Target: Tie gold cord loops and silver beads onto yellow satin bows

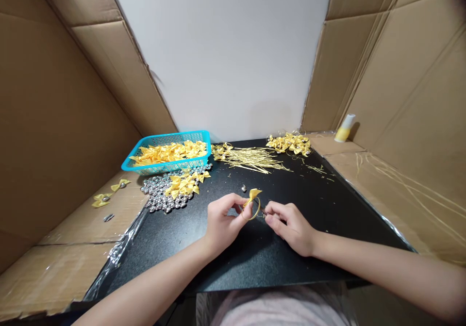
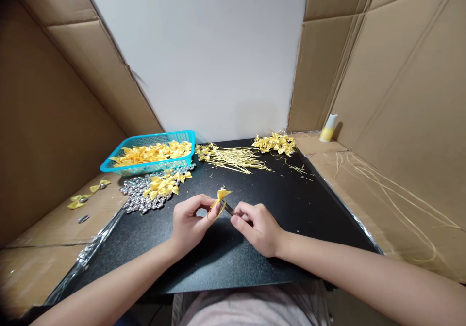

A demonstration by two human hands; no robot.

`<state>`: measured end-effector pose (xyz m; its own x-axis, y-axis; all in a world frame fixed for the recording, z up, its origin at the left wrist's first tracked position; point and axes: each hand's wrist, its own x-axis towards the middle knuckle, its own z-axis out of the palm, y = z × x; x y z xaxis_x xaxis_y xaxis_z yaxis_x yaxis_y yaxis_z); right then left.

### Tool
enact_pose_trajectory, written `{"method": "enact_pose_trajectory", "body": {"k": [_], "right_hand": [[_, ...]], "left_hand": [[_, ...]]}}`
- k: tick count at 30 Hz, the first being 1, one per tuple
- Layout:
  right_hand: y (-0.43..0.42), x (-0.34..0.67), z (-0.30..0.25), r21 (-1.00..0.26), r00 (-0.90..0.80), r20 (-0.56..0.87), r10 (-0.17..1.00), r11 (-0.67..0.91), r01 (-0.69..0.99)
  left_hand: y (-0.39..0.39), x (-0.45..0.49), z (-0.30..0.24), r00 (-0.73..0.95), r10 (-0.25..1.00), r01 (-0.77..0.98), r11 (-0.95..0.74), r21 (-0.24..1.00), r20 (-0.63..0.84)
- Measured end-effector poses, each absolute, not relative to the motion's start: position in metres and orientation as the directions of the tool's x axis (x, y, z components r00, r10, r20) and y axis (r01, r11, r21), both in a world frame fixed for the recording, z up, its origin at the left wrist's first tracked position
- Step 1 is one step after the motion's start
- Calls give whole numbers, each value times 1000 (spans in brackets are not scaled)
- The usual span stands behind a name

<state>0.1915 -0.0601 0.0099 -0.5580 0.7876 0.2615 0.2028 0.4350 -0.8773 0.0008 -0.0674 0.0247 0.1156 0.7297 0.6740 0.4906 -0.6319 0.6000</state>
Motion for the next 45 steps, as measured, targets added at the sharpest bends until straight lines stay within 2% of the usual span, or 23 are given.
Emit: {"method": "enact_pose_trajectory", "body": {"k": [12,19,23,26,28,30,34,36,39,45], "right_hand": [[-56,195,8,-862,-590,291,753,474,180],[-51,197,9,-806,-589,304,749,532,260],[-53,198,9,-746,-652,321,686,608,272],[-49,201,11,-651,-716,359,598,711,268],[-42,206,14,-527,-759,378,530,797,294],[-31,212,17,-396,-778,368,509,843,364],[-8,224,19,-282,-702,257,664,746,603],[0,226,17,-250,-673,193,714,699,670],[4,225,13,-267,-683,177,709,702,660],[6,222,6,-390,-699,249,670,730,561]], "left_hand": [[-65,1,22,117,820,395,-556,731,561],[-64,1,20,106,865,341,-495,799,491],[-64,2,20,110,871,303,-488,819,478],[-63,2,21,76,905,238,-423,874,418],[-62,2,22,66,935,174,-354,919,348],[-60,2,23,81,960,123,-275,954,267],[-56,2,23,91,988,64,-132,989,126],[-55,3,24,92,992,39,-85,996,81],[-54,3,24,104,994,19,-44,999,42],[-53,4,23,117,993,1,-20,1000,19]]}}
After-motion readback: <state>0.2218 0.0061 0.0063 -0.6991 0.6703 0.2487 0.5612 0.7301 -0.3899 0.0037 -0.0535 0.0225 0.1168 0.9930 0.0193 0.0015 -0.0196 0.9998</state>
